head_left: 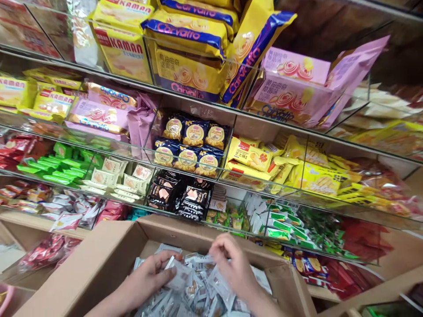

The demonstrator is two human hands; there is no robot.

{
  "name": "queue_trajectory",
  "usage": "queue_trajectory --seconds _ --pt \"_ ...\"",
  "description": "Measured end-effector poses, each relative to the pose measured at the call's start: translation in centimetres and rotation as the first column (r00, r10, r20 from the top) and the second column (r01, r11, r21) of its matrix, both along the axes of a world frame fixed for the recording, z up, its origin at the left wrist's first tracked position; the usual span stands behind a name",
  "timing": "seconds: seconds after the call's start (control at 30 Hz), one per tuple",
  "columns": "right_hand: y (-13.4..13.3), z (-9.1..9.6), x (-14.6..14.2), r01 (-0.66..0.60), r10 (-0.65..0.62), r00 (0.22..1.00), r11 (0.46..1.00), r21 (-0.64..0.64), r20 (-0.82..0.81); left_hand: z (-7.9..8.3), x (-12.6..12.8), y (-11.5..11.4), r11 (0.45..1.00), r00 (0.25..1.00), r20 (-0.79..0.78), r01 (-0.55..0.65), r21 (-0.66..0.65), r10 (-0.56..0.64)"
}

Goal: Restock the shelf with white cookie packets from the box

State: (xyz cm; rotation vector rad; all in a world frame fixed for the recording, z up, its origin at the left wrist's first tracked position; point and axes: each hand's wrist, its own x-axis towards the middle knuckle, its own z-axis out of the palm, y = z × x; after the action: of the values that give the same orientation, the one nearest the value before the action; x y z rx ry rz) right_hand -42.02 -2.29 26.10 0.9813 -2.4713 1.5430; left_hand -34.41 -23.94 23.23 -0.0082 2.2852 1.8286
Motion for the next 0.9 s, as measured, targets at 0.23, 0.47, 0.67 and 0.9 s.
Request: queue_trajectory --seconds 0.23,0.47,0.67,0.9 --pt "-0.1 -5.5 5.3 0.113 0.099 0.775 0.95 -0.291 0.624 0.2 0.7 3.0 0.783 0.973 0.228 -0.105 0.614 -0.048" --pt "1.3 -6.0 4.1 0.299 -0.124 0.847 0.915 -0.271 0.517 0.0 0.2 1.9 0.749 0.951 0.282 -0.279 0.601 0.128" --pt "2.2 -5.5 4.5 -0.009 -0.015 0.986 0.99 -0.143 -0.168 -0.2 0.7 2.9 0.749 0.923 0.375 -0.19 0.634 -0.084" --pt "2.3 -6.2 4.9 -0.008 0.005 0.999 0.996 -0.085 -0.035 -0.7 0.9 3.1 0.787 0.963 0.271 -0.166 0.594 -0.001"
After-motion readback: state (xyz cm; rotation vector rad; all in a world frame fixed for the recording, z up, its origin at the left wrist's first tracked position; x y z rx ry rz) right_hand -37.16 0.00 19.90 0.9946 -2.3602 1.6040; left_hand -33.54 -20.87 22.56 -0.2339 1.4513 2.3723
